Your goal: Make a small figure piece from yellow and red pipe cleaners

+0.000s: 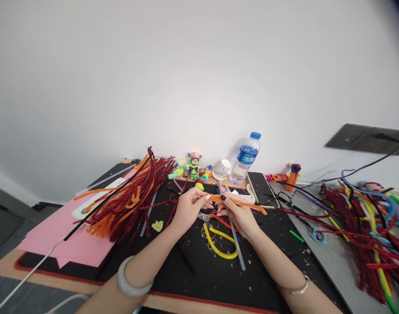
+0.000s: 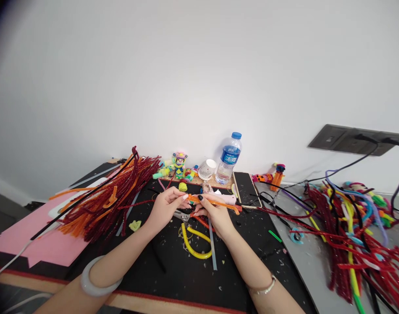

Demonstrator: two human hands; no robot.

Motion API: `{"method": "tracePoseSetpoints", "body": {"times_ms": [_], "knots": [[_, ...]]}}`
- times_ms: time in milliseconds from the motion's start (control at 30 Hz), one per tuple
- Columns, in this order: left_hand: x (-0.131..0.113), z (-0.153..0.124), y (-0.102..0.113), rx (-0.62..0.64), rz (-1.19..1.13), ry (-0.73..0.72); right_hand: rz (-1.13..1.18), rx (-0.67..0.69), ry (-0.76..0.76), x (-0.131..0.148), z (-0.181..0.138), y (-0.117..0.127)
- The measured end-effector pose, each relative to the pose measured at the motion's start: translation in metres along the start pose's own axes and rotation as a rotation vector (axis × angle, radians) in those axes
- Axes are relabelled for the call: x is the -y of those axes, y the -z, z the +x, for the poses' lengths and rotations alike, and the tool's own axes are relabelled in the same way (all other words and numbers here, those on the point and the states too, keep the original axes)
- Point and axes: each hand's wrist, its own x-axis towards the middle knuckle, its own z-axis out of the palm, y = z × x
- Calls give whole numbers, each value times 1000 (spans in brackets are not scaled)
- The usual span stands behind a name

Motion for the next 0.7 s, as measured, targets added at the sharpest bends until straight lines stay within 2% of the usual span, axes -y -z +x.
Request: {"method": "tracePoseSetpoints", "body": {"times_ms": [100,267,500,700], "knots": [[0,0,1,-10,-8,8,-16,6,-5,0,0,-1],[1,0,0,47,-4,21,-26,-4,-10,0,0,0],[-1,-1,2,131,117,-114,-10,11,-23,-2,1,4],[3,-1,3,135,156,-98,-3,34,-30,1,0,2]]}}
